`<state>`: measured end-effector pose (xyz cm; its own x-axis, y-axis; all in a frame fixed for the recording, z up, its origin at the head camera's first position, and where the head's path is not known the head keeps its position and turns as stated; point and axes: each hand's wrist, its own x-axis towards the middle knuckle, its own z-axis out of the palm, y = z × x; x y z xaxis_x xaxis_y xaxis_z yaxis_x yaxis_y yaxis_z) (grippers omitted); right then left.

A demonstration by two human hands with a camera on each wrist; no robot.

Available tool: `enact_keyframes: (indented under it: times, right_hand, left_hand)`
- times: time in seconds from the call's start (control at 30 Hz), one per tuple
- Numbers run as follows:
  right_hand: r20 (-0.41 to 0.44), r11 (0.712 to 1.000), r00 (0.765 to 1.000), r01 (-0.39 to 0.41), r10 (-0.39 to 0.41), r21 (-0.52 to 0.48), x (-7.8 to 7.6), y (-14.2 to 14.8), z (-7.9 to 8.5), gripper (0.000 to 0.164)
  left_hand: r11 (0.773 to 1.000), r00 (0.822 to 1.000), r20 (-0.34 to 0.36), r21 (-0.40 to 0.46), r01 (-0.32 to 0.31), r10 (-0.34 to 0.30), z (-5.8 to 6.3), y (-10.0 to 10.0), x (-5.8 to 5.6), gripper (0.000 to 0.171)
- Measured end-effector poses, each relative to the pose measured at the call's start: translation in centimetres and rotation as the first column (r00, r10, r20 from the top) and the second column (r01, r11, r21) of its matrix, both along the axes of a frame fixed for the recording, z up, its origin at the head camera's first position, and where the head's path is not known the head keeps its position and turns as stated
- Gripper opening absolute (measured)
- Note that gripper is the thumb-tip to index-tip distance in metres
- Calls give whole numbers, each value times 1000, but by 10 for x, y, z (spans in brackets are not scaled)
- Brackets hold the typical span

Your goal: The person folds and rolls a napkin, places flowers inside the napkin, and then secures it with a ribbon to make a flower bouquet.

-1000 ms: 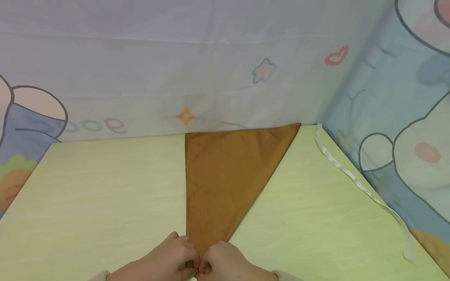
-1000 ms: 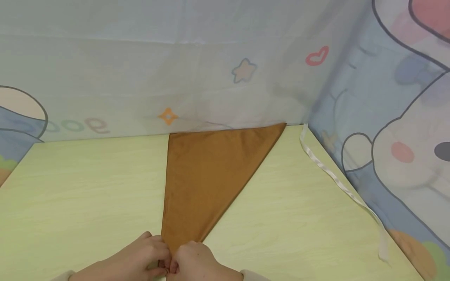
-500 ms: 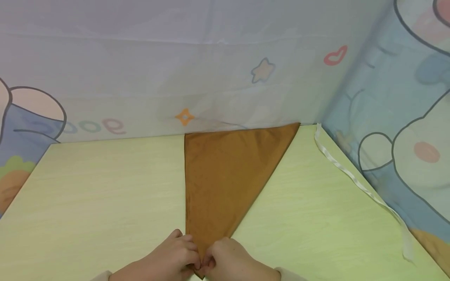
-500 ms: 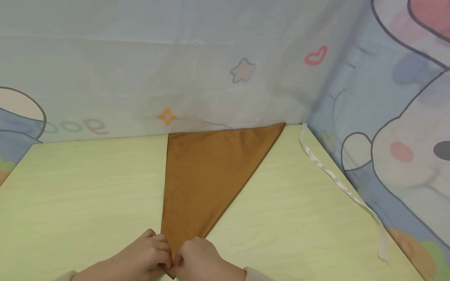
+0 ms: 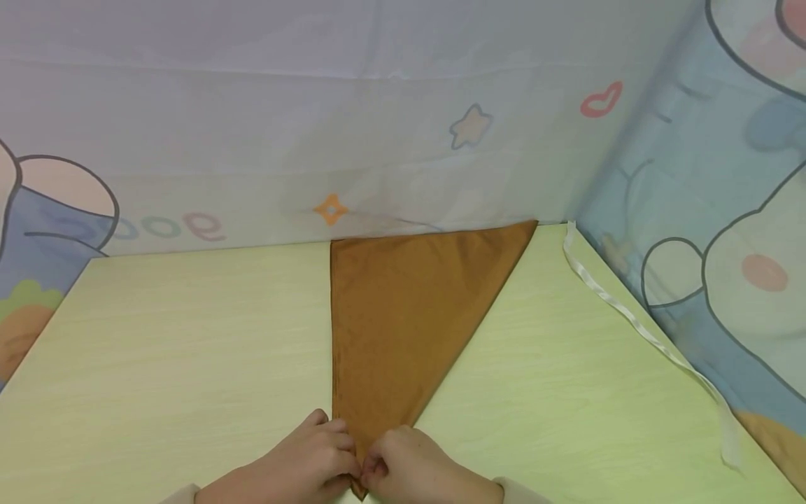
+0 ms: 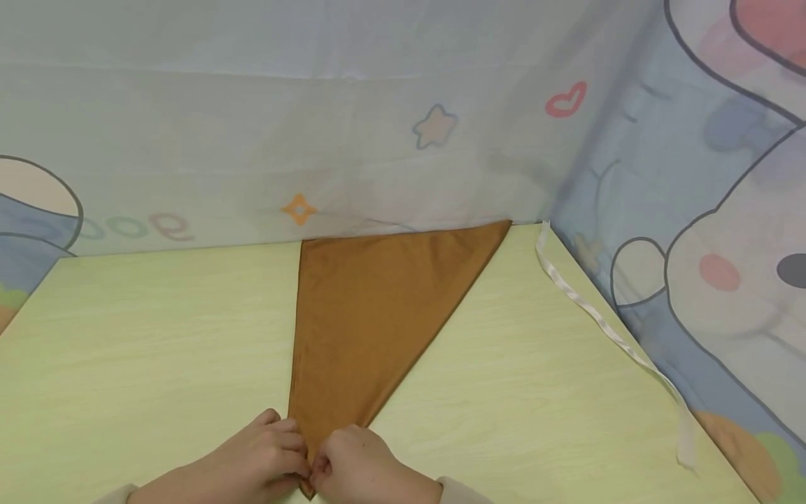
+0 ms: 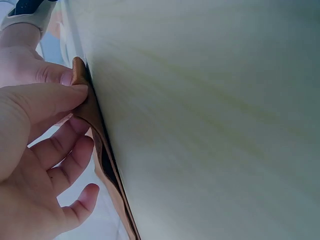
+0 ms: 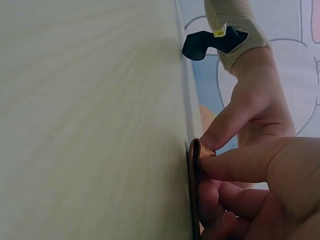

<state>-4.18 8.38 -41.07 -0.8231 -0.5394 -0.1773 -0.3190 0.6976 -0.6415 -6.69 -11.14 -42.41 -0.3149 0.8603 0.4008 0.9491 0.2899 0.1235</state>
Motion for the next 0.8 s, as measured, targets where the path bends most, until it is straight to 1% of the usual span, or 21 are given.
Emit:
enact_keyframes:
  times: [0.07, 0.13, 0.23, 0.3, 0.37, 0.47, 0.53, 0.6, 0.67, 0.8]
  right_hand:
    - [-12, 1000, 1000, 7, -7, -4, 0, 1, 0, 12]
    - [-24, 1000, 1000, 14, -14, -13, 0, 1, 0, 14]
    - [-38, 1000, 999, 11, -12, -29, 0, 2, 0, 21]
    - [-22, 999, 1000, 9, -10, -47, 1, 2, 1, 24]
    - [20, 997, 1000, 16, -15, -69, 2, 1, 2, 27]
    - [65, 996, 997, 40, -35, -85, 3, 1, 3, 22]
    - [68, 995, 997, 50, -45, -81, 3, 1, 3, 18]
    - [45, 996, 998, 50, -47, -67, 2, 1, 3, 14]
    - [36, 997, 998, 47, -45, -63, 2, 2, 3, 14]
    - [36, 997, 999, 43, -41, -66, 0, 3, 3, 13]
  left_hand:
    - [1000, 1000, 25, -17, 2, -1, 1, 0, 0, 20]
    - [999, 998, 65, -39, -2, 4, 2, -1, 0, 18]
    - [997, 991, 133, -78, -7, 17, 4, -1, -1, 15]
    - [995, 985, 173, -95, -11, 28, 4, -2, -1, 14]
    - [993, 977, 210, -112, -21, 44, 4, -1, -2, 13]
    - [990, 963, 257, -132, -44, 77, 5, 0, -2, 12]
    - [988, 954, 283, -140, -65, 103, 6, 1, -1, 11]
    - [987, 950, 289, -135, -83, 119, 7, 2, -1, 10]
    - [989, 951, 281, -108, -100, 127, 8, 4, -1, 12]
    - [993, 966, 231, -42, -111, 117, 8, 5, -2, 17]
